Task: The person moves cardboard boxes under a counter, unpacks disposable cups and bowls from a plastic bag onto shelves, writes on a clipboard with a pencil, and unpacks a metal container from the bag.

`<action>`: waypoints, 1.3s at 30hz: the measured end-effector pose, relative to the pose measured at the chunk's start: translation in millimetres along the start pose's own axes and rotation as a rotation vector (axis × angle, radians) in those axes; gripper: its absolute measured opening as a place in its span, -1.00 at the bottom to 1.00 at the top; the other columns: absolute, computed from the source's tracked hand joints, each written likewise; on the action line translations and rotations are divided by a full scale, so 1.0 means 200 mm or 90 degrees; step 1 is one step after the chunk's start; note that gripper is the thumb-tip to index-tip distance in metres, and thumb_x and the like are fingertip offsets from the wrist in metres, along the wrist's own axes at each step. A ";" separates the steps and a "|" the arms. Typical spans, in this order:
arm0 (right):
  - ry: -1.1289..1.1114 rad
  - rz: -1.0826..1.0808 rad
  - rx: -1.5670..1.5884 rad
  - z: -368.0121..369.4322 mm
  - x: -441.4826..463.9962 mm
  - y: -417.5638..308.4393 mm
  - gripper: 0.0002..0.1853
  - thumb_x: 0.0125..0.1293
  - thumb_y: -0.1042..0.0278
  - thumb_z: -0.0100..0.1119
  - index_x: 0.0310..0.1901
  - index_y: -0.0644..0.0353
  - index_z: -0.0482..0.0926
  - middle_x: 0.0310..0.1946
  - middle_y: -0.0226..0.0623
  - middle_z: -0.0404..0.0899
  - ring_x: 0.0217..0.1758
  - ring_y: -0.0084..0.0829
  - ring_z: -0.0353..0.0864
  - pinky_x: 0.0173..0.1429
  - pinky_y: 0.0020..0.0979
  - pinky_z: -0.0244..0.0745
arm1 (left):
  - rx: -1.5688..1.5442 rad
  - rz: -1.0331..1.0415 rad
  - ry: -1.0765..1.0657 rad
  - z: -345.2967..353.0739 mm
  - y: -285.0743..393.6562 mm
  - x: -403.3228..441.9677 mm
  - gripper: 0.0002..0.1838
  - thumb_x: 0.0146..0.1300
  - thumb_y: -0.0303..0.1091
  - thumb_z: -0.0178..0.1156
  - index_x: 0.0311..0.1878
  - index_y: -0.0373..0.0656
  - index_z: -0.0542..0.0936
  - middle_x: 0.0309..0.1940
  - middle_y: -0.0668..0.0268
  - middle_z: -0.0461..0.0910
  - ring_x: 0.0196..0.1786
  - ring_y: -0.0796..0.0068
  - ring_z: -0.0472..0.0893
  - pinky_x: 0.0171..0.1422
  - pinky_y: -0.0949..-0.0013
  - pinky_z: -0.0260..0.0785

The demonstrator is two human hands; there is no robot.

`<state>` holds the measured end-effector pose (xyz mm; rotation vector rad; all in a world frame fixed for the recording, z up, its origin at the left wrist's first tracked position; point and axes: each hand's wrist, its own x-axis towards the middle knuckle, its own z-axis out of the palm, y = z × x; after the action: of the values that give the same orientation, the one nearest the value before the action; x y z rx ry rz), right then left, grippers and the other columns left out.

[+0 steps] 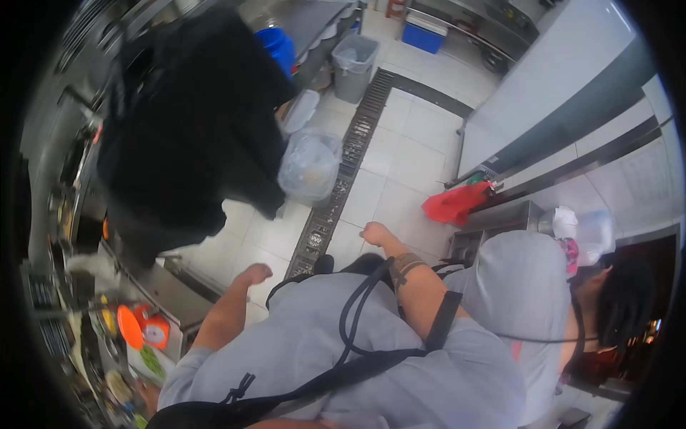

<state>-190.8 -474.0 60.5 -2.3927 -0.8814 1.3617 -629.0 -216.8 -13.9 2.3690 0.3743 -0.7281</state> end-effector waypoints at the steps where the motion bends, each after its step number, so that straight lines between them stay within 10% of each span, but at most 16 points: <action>1: 0.042 -0.007 -0.004 -0.08 0.03 0.08 -0.64 0.36 0.10 0.23 -0.08 0.28 0.68 -0.39 -0.18 0.66 -0.39 -0.29 0.72 -0.41 -0.25 0.60 | 0.045 -0.012 -0.041 -0.28 0.10 0.12 -0.53 0.45 -0.04 0.02 -0.10 -0.27 0.74 0.03 -0.11 0.67 0.17 -0.11 0.61 0.32 -0.03 0.42; 8: 0.054 0.225 0.251 -0.50 0.44 0.57 -0.63 0.40 0.09 0.20 -0.05 0.30 0.65 -0.29 -0.11 0.68 -0.38 -0.23 0.74 -0.40 -0.21 0.67 | -0.221 0.062 0.154 -1.35 0.69 1.26 -0.48 0.36 -0.09 0.27 0.25 -0.24 0.59 0.11 -0.04 0.68 0.18 0.01 0.66 0.30 0.12 0.48; 12: -0.140 0.036 -0.091 -0.71 0.76 0.82 -0.64 0.38 0.09 0.23 -0.09 0.28 0.68 -0.19 -0.08 0.72 -0.30 -0.18 0.77 -0.28 -0.09 0.77 | -0.273 0.034 0.168 -1.67 0.98 1.73 -0.54 0.36 -0.10 0.25 0.17 -0.24 0.62 0.01 -0.04 0.71 0.12 -0.02 0.69 0.24 0.10 0.50; 20: -0.046 -0.056 0.023 -1.77 1.11 1.22 -0.67 0.39 0.17 0.18 -0.12 0.34 0.66 -0.24 -0.13 0.71 -0.40 -0.24 0.76 -0.37 -0.18 0.71 | -0.087 -0.048 -0.001 -1.95 0.84 2.26 -0.55 0.28 -0.03 0.23 0.00 -0.21 0.73 0.01 -0.07 0.70 0.15 -0.11 0.64 0.27 0.02 0.47; 22: -0.068 0.139 -0.066 -2.19 1.15 1.03 -0.70 0.44 0.24 0.05 -0.19 0.35 0.61 -0.29 -0.09 0.67 -0.43 -0.29 0.75 -0.43 -0.18 0.65 | -0.143 -0.086 0.049 -2.15 0.88 2.35 -0.56 0.28 -0.04 0.24 0.01 -0.21 0.73 0.02 -0.06 0.70 0.15 -0.11 0.64 0.27 0.03 0.47; 27: 0.013 0.002 -0.014 -2.83 1.75 0.92 -0.71 0.41 0.20 0.17 -0.07 0.29 0.62 -0.30 -0.22 0.66 -0.33 -0.32 0.74 -0.40 -0.24 0.64 | -0.339 -0.144 0.230 -2.43 0.74 2.82 -0.64 0.32 -0.21 0.20 0.06 -0.24 0.69 0.05 -0.05 0.70 0.15 -0.08 0.66 0.27 0.07 0.50; 30: 0.062 0.179 0.243 -3.18 1.98 0.52 -0.70 0.39 0.19 0.23 0.00 0.23 0.62 -0.28 -0.30 0.65 -0.29 -0.35 0.71 -0.36 -0.30 0.63 | -0.385 -0.151 0.341 -2.79 0.81 3.14 -0.64 0.35 -0.24 0.20 0.11 -0.23 0.67 0.04 -0.03 0.71 0.14 -0.01 0.68 0.26 0.12 0.51; 39: 0.061 0.111 0.277 -3.95 2.78 -0.12 -0.66 0.40 0.18 0.24 0.06 0.22 0.65 -0.21 -0.30 0.67 -0.29 -0.43 0.68 -0.31 -0.37 0.62 | -0.368 0.037 0.747 -4.81 0.86 3.95 -0.74 0.34 -0.29 0.28 0.00 -0.22 0.69 -0.22 0.07 0.72 -0.15 0.17 0.72 -0.02 0.21 0.55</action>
<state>677.9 -52.9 107.2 -2.2051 -0.3135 1.3210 473.9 330.9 235.6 1.9630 0.8354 0.7965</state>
